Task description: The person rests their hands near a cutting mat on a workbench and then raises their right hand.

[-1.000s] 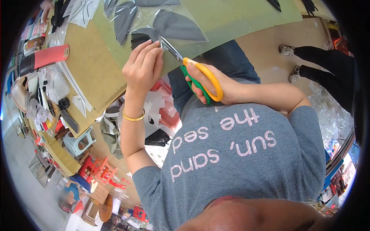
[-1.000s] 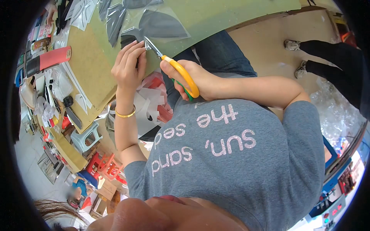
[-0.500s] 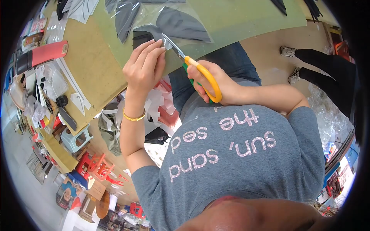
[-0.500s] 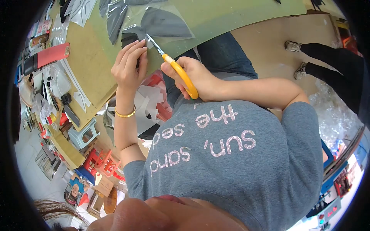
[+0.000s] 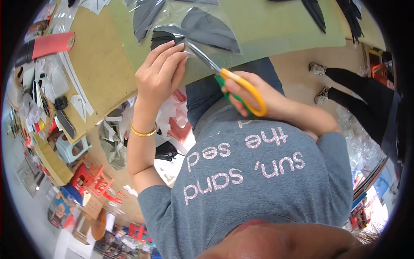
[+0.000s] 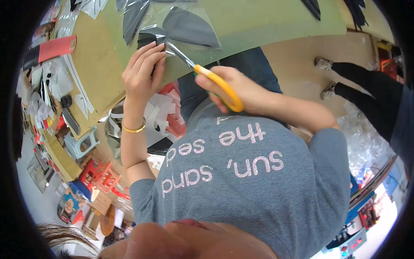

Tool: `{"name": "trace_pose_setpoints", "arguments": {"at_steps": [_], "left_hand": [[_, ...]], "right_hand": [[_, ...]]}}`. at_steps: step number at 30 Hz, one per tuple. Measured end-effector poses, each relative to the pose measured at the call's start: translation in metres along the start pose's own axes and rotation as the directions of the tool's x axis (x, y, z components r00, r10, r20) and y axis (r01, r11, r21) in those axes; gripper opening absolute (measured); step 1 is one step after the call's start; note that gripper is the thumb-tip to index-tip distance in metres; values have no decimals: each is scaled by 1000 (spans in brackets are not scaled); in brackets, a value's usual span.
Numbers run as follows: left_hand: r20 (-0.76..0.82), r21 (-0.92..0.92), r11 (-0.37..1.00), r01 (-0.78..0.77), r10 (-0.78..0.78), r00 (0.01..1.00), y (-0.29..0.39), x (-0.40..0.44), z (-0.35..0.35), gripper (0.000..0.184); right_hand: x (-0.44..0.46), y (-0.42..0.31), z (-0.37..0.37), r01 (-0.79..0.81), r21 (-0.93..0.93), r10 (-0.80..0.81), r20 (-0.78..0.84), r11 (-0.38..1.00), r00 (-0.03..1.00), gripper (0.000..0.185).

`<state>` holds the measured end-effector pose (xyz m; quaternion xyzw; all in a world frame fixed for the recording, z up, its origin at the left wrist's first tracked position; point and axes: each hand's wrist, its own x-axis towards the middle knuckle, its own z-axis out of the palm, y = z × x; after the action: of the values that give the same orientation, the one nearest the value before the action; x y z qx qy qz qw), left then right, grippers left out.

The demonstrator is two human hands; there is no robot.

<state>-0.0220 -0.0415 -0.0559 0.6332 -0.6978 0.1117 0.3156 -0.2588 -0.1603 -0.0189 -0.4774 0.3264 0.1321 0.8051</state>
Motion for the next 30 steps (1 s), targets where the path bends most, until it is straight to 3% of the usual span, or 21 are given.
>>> {"name": "trace_pose_setpoints", "arguments": {"at_steps": [1,3,4,5,7,9,12,15,16,18,20,22,25,28,30], "left_hand": [[16,6,1000,7,-7,1000,1,1,-3,13],[40,28,1000,2,-3,999,3,2,-6,14],[55,38,999,0,-2,998,4,1,-7,14],[56,55,998,3,-6,998,5,0,-7,15],[67,83,997,-3,-2,998,7,-3,-7,16],[97,82,997,12,-20,995,10,-4,-9,13],[112,92,995,26,-36,993,13,-3,-10,13],[127,100,994,41,-53,991,15,-2,-13,15],[135,98,994,46,-59,989,15,-2,-13,16],[135,107,993,51,-65,989,15,-3,-13,18],[140,121,992,45,-62,988,15,-4,-14,19],[141,138,990,36,-56,988,15,-6,-15,20],[158,182,982,40,-70,985,20,-8,-17,24],[124,204,974,95,-121,985,30,-18,-24,28],[36,209,960,189,-200,979,38,-36,-30,29]], "right_hand": [[-11,-5,-16,-26,-53,29,50,998,998,49],[-37,-9,-47,40,-31,-41,-35,999,999,41],[-47,-14,-65,142,-203,-177,-164,969,971,41],[-56,-17,-82,219,-375,-329,-259,901,908,42],[-52,-21,-124,206,-715,-646,-419,668,638,47],[-46,-37,-173,-160,-918,-794,-395,363,462,48],[-40,-73,-187,-468,-846,-740,-483,257,467,46],[-30,-74,-219,-602,-780,-894,-135,-170,427,42],[-22,-79,-216,-581,-765,-940,93,-278,327,36],[1,-89,-159,-75,-977,-940,170,-201,294,32],[28,-89,-111,329,-854,-745,515,-404,424,37],[60,-88,-62,480,-680,-550,732,-554,403,46],[94,-77,-41,533,-574,-435,819,-622,374,37],[99,-75,-41,519,-558,-377,826,-647,418,42],[100,-78,-40,506,-513,-359,855,-694,375,36]]}}
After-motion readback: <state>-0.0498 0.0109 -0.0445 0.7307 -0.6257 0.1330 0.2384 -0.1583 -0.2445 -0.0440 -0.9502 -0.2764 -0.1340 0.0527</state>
